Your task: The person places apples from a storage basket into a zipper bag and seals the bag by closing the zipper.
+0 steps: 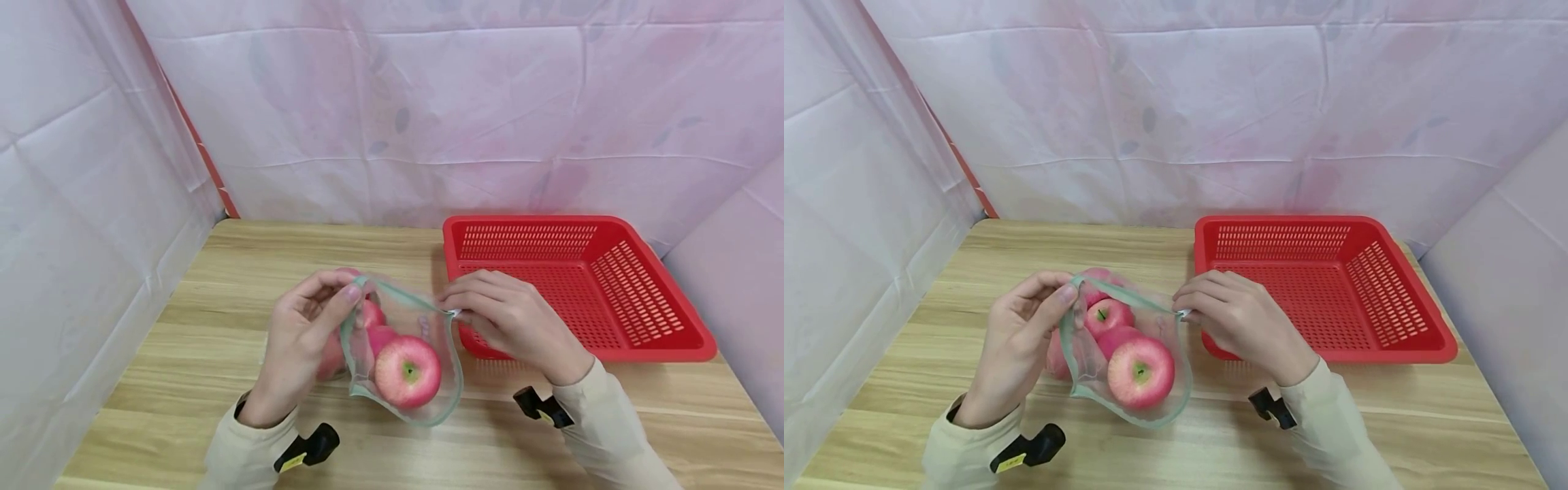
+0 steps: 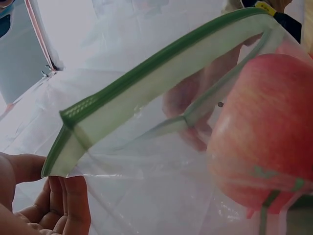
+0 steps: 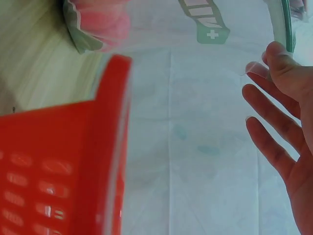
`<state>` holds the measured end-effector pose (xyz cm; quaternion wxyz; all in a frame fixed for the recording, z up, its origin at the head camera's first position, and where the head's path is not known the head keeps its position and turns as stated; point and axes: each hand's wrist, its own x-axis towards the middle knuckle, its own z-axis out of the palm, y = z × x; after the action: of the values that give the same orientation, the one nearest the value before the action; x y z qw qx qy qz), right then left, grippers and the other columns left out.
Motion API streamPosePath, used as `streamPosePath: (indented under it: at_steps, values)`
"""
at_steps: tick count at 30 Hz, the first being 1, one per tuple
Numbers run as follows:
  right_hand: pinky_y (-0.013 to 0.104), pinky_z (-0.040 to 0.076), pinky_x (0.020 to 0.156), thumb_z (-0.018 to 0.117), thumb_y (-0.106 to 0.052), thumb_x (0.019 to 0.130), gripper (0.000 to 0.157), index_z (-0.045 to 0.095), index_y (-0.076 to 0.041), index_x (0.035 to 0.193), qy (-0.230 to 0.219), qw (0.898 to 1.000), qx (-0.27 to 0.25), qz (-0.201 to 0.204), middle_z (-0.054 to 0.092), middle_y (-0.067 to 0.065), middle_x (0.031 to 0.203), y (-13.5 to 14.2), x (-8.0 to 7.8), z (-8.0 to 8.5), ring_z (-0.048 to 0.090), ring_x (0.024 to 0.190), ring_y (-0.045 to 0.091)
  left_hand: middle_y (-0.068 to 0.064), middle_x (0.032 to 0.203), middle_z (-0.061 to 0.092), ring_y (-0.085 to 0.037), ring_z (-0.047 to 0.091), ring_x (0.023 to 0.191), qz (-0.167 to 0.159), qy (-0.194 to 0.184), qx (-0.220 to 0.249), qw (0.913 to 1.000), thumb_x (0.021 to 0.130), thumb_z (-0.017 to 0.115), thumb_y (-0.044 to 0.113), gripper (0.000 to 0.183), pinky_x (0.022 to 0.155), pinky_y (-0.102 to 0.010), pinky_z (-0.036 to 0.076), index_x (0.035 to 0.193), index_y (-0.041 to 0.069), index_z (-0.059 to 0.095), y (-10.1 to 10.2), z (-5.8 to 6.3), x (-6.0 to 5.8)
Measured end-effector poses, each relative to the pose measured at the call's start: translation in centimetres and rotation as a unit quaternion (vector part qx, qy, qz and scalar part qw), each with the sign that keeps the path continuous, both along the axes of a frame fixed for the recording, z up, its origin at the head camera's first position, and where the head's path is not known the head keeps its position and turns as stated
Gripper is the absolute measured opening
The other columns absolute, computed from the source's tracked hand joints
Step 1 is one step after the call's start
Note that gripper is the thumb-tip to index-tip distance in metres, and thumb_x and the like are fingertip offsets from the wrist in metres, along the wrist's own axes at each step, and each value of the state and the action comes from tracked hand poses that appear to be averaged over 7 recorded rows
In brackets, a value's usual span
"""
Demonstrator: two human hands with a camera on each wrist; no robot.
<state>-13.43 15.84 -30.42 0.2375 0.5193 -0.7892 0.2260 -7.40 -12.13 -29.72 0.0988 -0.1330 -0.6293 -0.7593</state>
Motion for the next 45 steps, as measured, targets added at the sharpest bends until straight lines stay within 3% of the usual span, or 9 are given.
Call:
streamPosePath:
  at_steps: [10, 16, 24, 28, 32, 35, 39, 42, 45]
  values:
    - [0.019, 0.048, 0.103, 0.061, -0.025, 0.104, 0.026, 0.075, -0.003, 0.102, 0.026, 0.993, -0.104, 0.052, 0.076, 0.01, 0.102, 0.0, 0.2, 0.9, 0.072, 0.096, 0.022, -0.003, 0.079, 0.063, -0.017, 0.061, 0.07, -0.021, 0.008, 0.014, 0.9996, 0.1, 0.06, 0.001, 0.009, 0.074, -0.028, 0.056, 0.103, 0.006, 0.067, -0.6, 0.1, -0.5]
    - [0.016, 0.052, 0.093, 0.063, -0.022, 0.103, 0.028, 0.074, 0.003, 0.095, 0.027, 0.983, -0.175, 0.056, 0.075, 0.009, 0.092, -0.2, 0.8, 1.0, 0.071, 0.087, 0.015, -0.001, 0.078, 0.061, -0.015, 0.059, 0.07, -0.023, 0.0, 0.019, 0.9996, 0.1, 0.06, 0.002, 0.011, 0.071, -0.024, 0.054, 0.104, 0.008, 0.068, -0.9, 0.2, -0.5]
    - [0.012, 0.052, 0.081, 0.068, -0.026, 0.099, 0.037, 0.071, 0.007, 0.083, 0.057, 0.963, -0.264, 0.02, 0.071, 0.011, 0.075, -0.6, 1.4, 1.9, 0.065, 0.071, 0.011, -0.001, 0.089, 0.065, -0.015, 0.062, 0.079, -0.026, -0.022, -0.01, 0.9994, 0.1, 0.062, 0.005, 0.011, 0.075, -0.025, 0.054, 0.107, 0.009, 0.068, -1.1, 0.2, -0.2]
    - [0.009, 0.05, 0.074, 0.069, -0.031, 0.098, 0.04, 0.07, 0.005, 0.079, 0.086, 0.953, -0.287, -0.034, 0.069, 0.01, 0.069, -1.0, 1.5, 2.8, 0.063, 0.061, 0.011, -0.002, 0.102, 0.066, -0.013, 0.062, 0.087, -0.029, -0.039, -0.03, 0.9984, 0.099, 0.063, 0.006, 0.012, 0.076, -0.025, 0.055, 0.11, 0.009, 0.068, -1.2, 0.2, 0.0]
    - [0.008, 0.049, 0.076, 0.069, -0.035, 0.097, 0.044, 0.071, 0.005, 0.082, 0.105, 0.943, -0.303, -0.085, 0.069, 0.012, 0.068, -1.1, 1.4, 3.3, 0.064, 0.06, 0.015, -0.002, 0.101, 0.067, -0.012, 0.063, 0.086, -0.042, -0.044, -0.048, 0.997, 0.1, 0.064, 0.009, 0.013, 0.075, -0.026, 0.057, 0.111, 0.006, 0.067, -1.2, 0.1, 0.1]
    - [0.007, 0.05, 0.08, 0.07, -0.036, 0.096, 0.044, 0.072, 0.007, 0.085, 0.105, 0.939, -0.312, -0.101, 0.07, 0.016, 0.071, -1.0, 1.1, 3.8, 0.067, 0.064, 0.015, -0.004, 0.103, 0.068, -0.013, 0.065, 0.09, -0.062, -0.039, -0.068, 0.995, 0.1, 0.064, 0.011, 0.017, 0.08, -0.028, 0.058, 0.114, 0.002, 0.066, -1.3, 0.0, 0.2]
    - [0.007, 0.051, 0.08, 0.071, -0.034, 0.095, 0.041, 0.074, 0.006, 0.088, 0.098, 0.937, -0.313, -0.125, 0.072, 0.016, 0.074, -0.8, 0.7, 4.4, 0.07, 0.069, 0.009, -0.011, 0.107, 0.068, -0.016, 0.067, 0.096, -0.118, -0.033, -0.107, 0.9867, 0.1, 0.064, 0.014, 0.023, 0.086, -0.029, 0.058, 0.119, 0.0, 0.064, -1.4, -0.4, 0.4]
    - [0.007, 0.05, 0.08, 0.071, -0.034, 0.095, 0.039, 0.074, 0.005, 0.089, 0.093, 0.935, -0.308, -0.146, 0.073, 0.015, 0.075, -0.7, 0.6, 4.6, 0.069, 0.069, 0.009, -0.013, 0.107, 0.065, -0.019, 0.066, 0.097, -0.18, -0.029, -0.133, 0.9742, 0.099, 0.066, 0.014, 0.026, 0.087, -0.029, 0.058, 0.12, 0.0, 0.061, -1.4, -0.9, 0.6]
    - [0.006, 0.049, 0.08, 0.071, -0.032, 0.094, 0.038, 0.074, 0.005, 0.089, 0.095, 0.933, -0.306, -0.166, 0.073, 0.015, 0.076, -0.7, 0.4, 4.8, 0.067, 0.066, 0.014, -0.009, 0.105, 0.064, -0.018, 0.065, 0.094, -0.25, -0.032, -0.161, 0.9542, 0.096, 0.07, 0.013, 0.027, 0.087, -0.029, 0.057, 0.119, 0.003, 0.059, -1.3, -1.4, 0.8]
